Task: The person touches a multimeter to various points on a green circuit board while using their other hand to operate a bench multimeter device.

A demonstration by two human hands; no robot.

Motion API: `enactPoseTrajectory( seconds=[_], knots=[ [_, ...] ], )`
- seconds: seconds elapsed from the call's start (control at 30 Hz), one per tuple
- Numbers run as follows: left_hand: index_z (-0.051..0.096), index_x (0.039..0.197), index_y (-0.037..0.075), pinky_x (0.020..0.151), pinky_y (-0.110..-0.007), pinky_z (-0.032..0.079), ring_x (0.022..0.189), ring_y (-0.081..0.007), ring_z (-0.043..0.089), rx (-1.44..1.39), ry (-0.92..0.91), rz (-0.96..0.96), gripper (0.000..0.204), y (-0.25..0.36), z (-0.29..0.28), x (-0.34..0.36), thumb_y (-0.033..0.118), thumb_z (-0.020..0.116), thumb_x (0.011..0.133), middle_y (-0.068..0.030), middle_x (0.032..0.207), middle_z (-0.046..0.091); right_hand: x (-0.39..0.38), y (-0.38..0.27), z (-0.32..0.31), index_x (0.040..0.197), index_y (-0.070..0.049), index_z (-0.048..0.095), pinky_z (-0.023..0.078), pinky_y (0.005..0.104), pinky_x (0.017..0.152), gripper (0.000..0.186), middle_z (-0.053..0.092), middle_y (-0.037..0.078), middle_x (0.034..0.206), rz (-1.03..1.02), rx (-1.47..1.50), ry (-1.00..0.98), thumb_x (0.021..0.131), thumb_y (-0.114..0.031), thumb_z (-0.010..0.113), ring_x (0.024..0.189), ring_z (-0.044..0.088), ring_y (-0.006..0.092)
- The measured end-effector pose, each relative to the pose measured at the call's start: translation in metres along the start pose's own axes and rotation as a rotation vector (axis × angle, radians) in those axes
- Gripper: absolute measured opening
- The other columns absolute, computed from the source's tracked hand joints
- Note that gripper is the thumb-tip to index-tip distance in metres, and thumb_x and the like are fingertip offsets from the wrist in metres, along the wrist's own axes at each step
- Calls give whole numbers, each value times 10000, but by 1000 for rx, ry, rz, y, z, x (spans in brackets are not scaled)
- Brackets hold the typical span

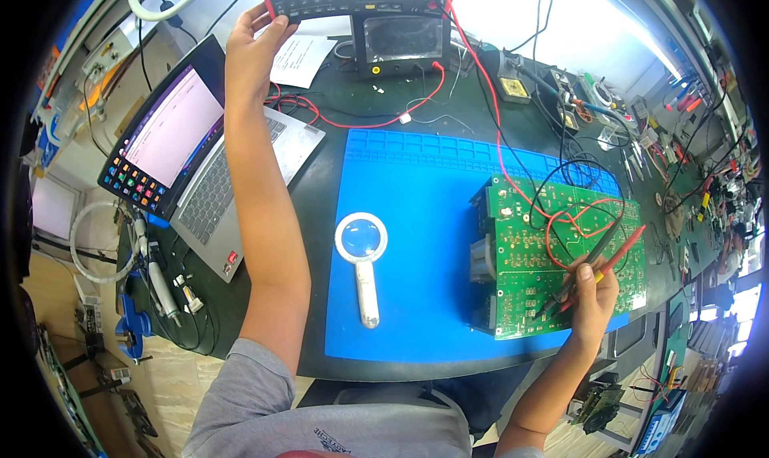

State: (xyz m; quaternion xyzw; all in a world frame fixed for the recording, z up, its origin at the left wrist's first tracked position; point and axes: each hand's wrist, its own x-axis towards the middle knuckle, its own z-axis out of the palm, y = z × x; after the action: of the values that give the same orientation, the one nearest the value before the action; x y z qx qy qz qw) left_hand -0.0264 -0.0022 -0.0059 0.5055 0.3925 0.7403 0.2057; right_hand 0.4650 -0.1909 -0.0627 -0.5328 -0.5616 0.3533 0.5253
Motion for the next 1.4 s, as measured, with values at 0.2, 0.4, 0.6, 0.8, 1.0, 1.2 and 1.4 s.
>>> enactPoseTrajectory(
  seconds=[0.2,0.4,0.6,0.8,1.0,1.2,1.4],
  knots=[
    [423,1302,-155,932,-293,572,1048,-259,653,-85,-10,-40,508,-1,-1,2,73,653,911,-239,1189,560,0,1,-1,942,-18,585,347,196,424,340,573,25,668,-2,6,-1,950,-354,633,468,483,64],
    [426,1285,-168,891,-298,588,967,-238,670,-126,92,-25,536,-2,8,1,121,675,909,-214,1109,588,0,-1,1,937,-17,585,350,198,420,343,569,24,664,-3,0,12,947,-356,634,467,487,68],
    [468,1252,-167,858,-291,594,951,-241,680,-24,136,8,511,-3,11,2,156,668,911,-215,1093,604,0,1,-1,937,-17,585,353,199,418,342,568,24,665,9,3,7,947,-356,633,465,488,69],
    [509,1226,-156,827,-269,596,946,-234,683,52,192,24,496,0,18,-2,186,664,901,-213,1103,613,0,-1,-1,939,-18,586,353,198,419,331,572,26,668,5,-4,0,953,-346,627,466,492,69],
    [501,1228,-165,833,-275,597,943,-231,683,22,183,1,493,1,15,-1,170,662,905,-216,1103,618,0,1,-2,940,-18,586,351,194,422,326,573,25,670,1,3,-3,956,-341,623,473,495,66],
    [487,1243,-165,860,-288,592,949,-227,680,-44,173,-1,490,-2,15,1,144,660,904,-223,1106,623,-1,1,-1,939,-19,587,351,195,426,323,571,22,669,-3,0,2,955,-340,623,471,482,61],
    [473,1264,-166,871,-288,587,966,-246,684,7,171,-18,524,3,16,-2,172,655,907,-236,1110,623,-1,-1,0,936,-28,590,350,198,439,312,567,18,660,1,-22,25,953,-338,622,480,481,59]
  ],
)
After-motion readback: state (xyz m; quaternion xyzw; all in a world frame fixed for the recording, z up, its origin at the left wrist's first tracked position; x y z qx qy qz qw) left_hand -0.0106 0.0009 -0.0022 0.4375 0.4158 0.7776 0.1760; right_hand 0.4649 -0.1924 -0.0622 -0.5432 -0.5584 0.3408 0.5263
